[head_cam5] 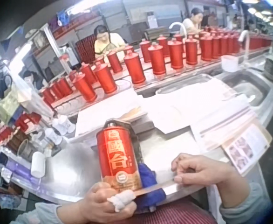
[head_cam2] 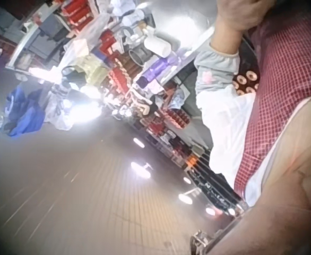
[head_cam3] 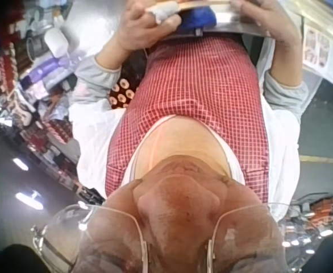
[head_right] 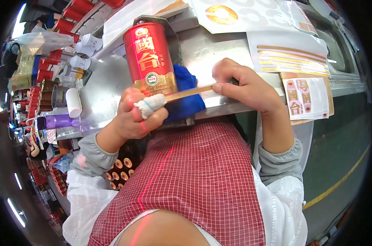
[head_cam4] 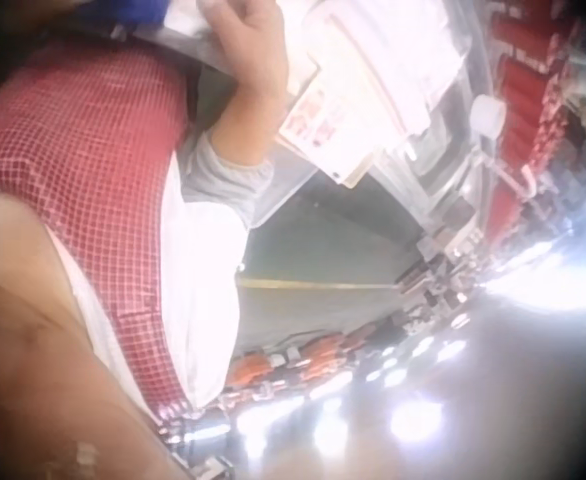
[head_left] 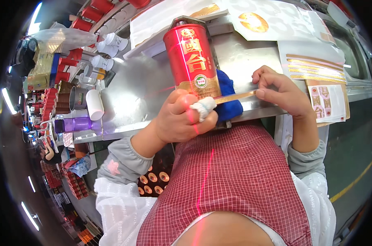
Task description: The person applies gold decorative labels to a red cylindrical container. They use a green squeegee to smooth the labels and a wooden stick to press the edges. The person handles the container and labels one at a time, rotating the container to apply labels to different sides.
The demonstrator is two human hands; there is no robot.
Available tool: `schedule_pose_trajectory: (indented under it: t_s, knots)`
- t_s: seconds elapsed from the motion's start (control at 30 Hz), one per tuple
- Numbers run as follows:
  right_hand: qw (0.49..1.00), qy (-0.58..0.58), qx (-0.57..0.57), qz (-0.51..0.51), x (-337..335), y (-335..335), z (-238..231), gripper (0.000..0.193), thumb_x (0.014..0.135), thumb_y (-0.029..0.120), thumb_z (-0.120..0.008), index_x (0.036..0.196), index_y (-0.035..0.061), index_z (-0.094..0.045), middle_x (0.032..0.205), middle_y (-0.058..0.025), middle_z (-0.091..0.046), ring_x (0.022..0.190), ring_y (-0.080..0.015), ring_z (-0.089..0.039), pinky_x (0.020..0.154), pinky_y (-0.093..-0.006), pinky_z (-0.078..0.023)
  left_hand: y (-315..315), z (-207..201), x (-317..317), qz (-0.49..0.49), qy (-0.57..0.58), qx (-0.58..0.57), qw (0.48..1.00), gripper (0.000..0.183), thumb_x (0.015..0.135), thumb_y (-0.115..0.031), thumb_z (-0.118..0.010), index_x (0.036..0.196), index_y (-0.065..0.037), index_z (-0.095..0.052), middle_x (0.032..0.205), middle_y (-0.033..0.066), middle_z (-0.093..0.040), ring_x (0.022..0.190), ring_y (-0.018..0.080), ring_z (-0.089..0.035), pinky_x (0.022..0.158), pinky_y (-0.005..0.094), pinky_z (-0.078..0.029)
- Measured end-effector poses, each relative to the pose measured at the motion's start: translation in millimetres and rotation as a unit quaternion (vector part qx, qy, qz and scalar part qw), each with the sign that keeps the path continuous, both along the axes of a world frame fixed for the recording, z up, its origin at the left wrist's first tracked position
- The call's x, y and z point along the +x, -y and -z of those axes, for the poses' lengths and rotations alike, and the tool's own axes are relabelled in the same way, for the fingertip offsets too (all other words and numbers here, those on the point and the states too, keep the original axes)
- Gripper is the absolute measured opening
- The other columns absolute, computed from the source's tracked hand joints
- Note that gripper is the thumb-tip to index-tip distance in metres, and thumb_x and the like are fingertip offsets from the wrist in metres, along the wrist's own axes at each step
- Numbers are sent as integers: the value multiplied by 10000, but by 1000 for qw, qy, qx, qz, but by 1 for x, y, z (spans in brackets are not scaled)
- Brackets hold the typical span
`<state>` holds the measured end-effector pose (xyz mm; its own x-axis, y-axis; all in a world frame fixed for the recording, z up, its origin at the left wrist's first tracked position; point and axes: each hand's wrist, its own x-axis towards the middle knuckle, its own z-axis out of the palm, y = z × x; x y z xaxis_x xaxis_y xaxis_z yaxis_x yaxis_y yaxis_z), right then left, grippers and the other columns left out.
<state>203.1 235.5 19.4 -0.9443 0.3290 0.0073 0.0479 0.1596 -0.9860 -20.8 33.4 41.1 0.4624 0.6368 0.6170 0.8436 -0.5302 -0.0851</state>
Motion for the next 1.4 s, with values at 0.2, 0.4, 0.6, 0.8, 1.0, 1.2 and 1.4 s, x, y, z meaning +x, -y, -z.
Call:
schedule_pose_trajectory:
  t_s: [0.2, 0.4, 0.6, 0.8, 1.0, 1.2, 1.4]
  knots:
    - [1000, 17, 3, -21, -4, 0, -1, 215, 881, 174, -652, 762, 29, -547, 998, -48, -510, 870, -123, -464, 791, -244, -377, 12, 7, -1, -13, 40, -9, 999, 272, 506, -104, -713, 773, -128, -670, 1036, 31, -617, 829, 216, -514, 664, 354, -441]
    - [1000, 11, -5, -10, -4, 0, 1, 215, 875, 178, -660, 772, 21, -556, 983, -53, -518, 883, -131, -475, 802, -250, -382, 2, 0, -2, 23, -18, -29, 999, 275, 489, -103, -703, 762, -114, -675, 1060, 39, -619, 822, 219, -516, 641, 344, -424]
    - [999, 3, 26, -32, -8, 0, -5, 213, 880, 183, -659, 783, 19, -564, 988, -51, -520, 894, -136, -486, 809, -256, -392, 14, 6, -2, -8, 51, -25, 998, 276, 491, -110, -680, 766, -113, -672, 1105, 47, -614, 824, 228, -517, 638, 345, -415]
    - [999, 34, -34, -20, -9, 3, -2, 240, 861, 197, -664, 742, 72, -497, 1047, -35, -490, 909, -108, -428, 817, -234, -352, -2, 1, 3, -8, -47, 0, 999, 290, 524, -123, -672, 814, -130, -675, 941, 13, -567, 806, 194, -512, 656, 330, -422]
    - [999, 2, -4, -41, -11, 2, -8, 207, 889, 172, -653, 779, 18, -572, 982, -45, -509, 885, -122, -479, 789, -243, -390, 13, 8, 0, -31, 80, 3, 996, 273, 510, -66, -705, 775, -115, -660, 1015, 45, -605, 794, 210, -517, 635, 335, -414]
    - [998, 33, -44, -39, -13, 4, -4, 254, 871, 204, -657, 725, 74, -494, 1043, -36, -483, 888, -104, -431, 793, -236, -362, 6, 3, -1, -9, -37, -4, 999, 247, 527, -27, -711, 736, -137, -639, 1021, 31, -598, 797, 190, -513, 621, 321, -420]
    - [998, 21, -42, -38, -13, 5, -5, 246, 865, 197, -660, 729, 73, -496, 1047, -41, -487, 908, -116, -434, 813, -251, -360, 11, 0, 2, -21, 12, -26, 999, 286, 584, 10, -747, 819, -124, -654, 1035, 66, -601, 843, 240, -537, 685, 339, -451]
